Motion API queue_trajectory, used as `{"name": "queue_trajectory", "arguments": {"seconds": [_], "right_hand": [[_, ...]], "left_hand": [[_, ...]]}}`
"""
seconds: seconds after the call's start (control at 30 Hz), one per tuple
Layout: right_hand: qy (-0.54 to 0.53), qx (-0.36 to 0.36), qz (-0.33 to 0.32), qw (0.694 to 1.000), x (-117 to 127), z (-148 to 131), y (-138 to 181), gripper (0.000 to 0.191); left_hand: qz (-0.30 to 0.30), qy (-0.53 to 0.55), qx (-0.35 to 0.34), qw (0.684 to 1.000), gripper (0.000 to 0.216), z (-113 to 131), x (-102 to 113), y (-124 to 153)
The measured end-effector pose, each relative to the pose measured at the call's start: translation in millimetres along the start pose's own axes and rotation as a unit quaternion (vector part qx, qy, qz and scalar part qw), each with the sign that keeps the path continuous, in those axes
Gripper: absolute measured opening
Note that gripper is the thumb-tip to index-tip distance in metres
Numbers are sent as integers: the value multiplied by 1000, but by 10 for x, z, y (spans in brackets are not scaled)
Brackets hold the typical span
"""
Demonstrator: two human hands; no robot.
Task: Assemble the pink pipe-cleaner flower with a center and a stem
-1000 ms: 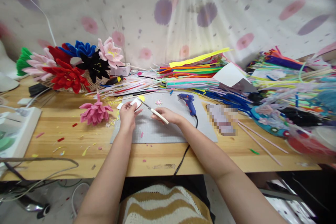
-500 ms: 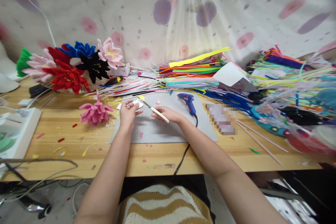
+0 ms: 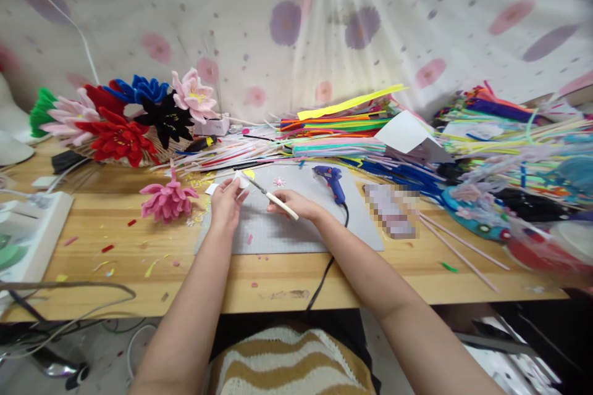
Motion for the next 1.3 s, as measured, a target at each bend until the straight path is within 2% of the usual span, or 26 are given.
{"name": "queue_trajectory", "arguments": {"seconds": [0.1, 0.17, 0.3, 0.5, 0.73, 1.1, 1.2, 1.3], "right_hand": [[-19, -5, 16, 1000, -24, 1, -9, 48], [-28, -3, 18, 999, -39, -12, 0, 48], [-45, 13, 11, 999, -52, -32, 13, 47], [-43, 43, 31, 998, -13, -38, -43, 44], [-46, 2, 20, 999, -1, -58, 11, 48], [-35, -7, 4, 999, 11, -43, 34, 48], [-24, -7, 9, 1000, 2, -24, 36, 47], [-17, -5, 11, 1000, -13, -7, 33, 48]], "left_hand": [[-31, 42, 64, 997, 9, -128, -106, 69], [-32, 49, 79, 995, 8, -159, -141, 99], [-22, 19, 51, 998, 8, -120, -151, 102], [-55, -74, -22, 996, 16, -60, -167, 73], [-76, -127, -50, 988, 27, 12, -150, 22], [-47, -96, -94, 990, 32, 85, -84, 6], [-24, -84, -85, 993, 27, 84, -59, 27], [-17, -63, -47, 997, 23, 25, -70, 65]]}}
Point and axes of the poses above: each hand's wrist, its own y-axis away from the middle knuckle, its own x-axis out of the back of the hand, z = x × y, the point moved 8 cm from there along -y, towards the middle knuckle, and after that the axes turned 4 degrees about -x, right-handed, at the moved point
